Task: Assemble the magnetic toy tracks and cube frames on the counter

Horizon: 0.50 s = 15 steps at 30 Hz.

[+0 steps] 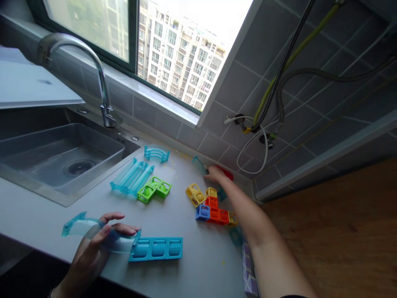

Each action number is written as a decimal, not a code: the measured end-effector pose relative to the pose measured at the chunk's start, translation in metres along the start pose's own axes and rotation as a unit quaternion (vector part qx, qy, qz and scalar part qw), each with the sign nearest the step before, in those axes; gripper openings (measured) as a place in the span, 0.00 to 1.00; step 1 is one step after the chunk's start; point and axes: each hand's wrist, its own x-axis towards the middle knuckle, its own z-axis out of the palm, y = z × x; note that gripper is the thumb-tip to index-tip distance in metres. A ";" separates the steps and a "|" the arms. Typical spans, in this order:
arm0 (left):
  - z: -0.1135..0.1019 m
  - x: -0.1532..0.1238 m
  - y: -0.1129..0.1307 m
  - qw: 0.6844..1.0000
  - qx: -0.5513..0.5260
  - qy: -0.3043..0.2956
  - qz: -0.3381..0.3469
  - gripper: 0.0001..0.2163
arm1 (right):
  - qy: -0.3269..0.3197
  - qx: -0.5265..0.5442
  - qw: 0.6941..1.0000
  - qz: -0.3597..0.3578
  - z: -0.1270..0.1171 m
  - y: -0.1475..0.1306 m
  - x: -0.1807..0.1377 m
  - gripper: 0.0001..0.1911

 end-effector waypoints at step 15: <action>0.052 -0.055 0.052 0.983 0.099 -0.116 0.101 0.29 | 0.044 0.441 0.880 -0.172 -0.006 -0.161 -0.285 0.20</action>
